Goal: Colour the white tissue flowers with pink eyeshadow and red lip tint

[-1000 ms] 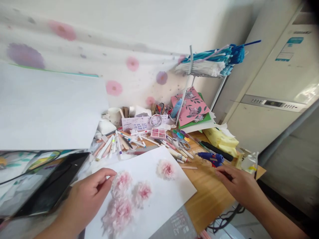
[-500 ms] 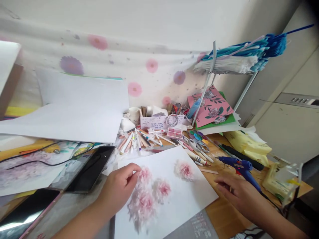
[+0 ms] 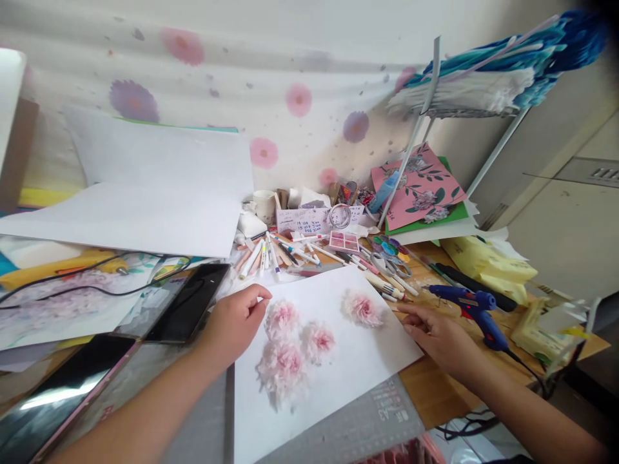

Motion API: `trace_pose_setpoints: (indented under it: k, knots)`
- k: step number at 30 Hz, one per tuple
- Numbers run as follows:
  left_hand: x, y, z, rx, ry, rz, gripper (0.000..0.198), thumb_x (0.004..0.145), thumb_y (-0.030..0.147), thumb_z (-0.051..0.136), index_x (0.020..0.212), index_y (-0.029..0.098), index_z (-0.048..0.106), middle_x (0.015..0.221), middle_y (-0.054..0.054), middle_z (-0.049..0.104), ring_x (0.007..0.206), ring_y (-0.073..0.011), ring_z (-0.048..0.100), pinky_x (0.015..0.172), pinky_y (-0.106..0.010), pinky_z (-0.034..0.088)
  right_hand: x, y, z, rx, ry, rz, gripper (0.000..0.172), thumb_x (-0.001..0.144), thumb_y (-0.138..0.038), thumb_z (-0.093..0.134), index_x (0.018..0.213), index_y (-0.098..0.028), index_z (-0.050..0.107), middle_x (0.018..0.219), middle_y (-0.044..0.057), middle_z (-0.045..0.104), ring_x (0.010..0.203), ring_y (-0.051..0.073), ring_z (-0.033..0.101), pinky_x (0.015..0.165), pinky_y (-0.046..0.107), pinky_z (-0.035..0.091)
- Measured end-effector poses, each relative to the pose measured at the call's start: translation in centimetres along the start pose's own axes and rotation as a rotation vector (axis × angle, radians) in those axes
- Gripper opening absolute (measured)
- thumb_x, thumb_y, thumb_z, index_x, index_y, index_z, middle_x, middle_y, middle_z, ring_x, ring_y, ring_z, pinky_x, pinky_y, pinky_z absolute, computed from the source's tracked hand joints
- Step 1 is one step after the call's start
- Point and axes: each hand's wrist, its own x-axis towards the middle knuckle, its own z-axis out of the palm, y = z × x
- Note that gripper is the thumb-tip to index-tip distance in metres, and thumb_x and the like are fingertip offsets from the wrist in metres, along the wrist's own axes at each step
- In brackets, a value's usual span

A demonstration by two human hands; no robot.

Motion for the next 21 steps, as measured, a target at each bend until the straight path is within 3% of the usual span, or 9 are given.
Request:
trace_pose_setpoints:
  k: [8,13,16,21]
  knots:
    - [0.1,-0.3,0.4,-0.016,-0.03,-0.011,0.024,0.083,0.032,0.044,0.08,0.022,0.065,0.05,0.007,0.045,0.049,-0.0136,0.043,0.051,-0.024,0.029,1.3,0.4,0.4,0.127,-0.033,0.049,0.046,0.078,-0.04,0.051,0.115,-0.018,0.066,0.086,0.005,0.074,0.074,0.024,0.067,0.063,0.034,0.05]
    - [0.2,-0.1,0.3,-0.029,-0.052,-0.045,0.025,0.081,0.034,0.044,0.078,0.022,0.065,0.049,0.007,0.044,0.049,-0.014,0.043,0.05,-0.024,0.028,1.2,-1.1,0.2,0.199,-0.1,0.068,0.03,0.075,-0.037,0.055,0.093,-0.02,0.072,0.081,0.003,0.075,0.072,0.023,0.068,0.062,0.031,0.05]
    - [0.2,0.0,0.3,-0.038,-0.056,-0.05,0.024,0.081,0.033,0.044,0.078,0.021,0.065,0.049,0.007,0.044,0.049,-0.014,0.044,0.051,-0.024,0.029,1.1,-1.5,0.2,0.219,-0.083,0.09,0.02,0.072,-0.036,0.057,0.076,-0.02,0.068,0.072,0.002,0.073,0.067,0.021,0.066,0.058,0.03,0.047]
    - [0.2,-0.4,0.1,-0.025,-0.001,-0.055,0.023,0.083,0.034,0.047,0.079,0.022,0.066,0.051,0.006,0.049,0.05,-0.0144,0.048,0.051,-0.024,0.033,0.9,-1.3,-0.1,0.321,-0.044,0.117,0.019,0.071,-0.04,0.057,0.072,-0.022,0.062,0.065,0.001,0.068,0.059,0.02,0.062,0.052,0.029,0.044]
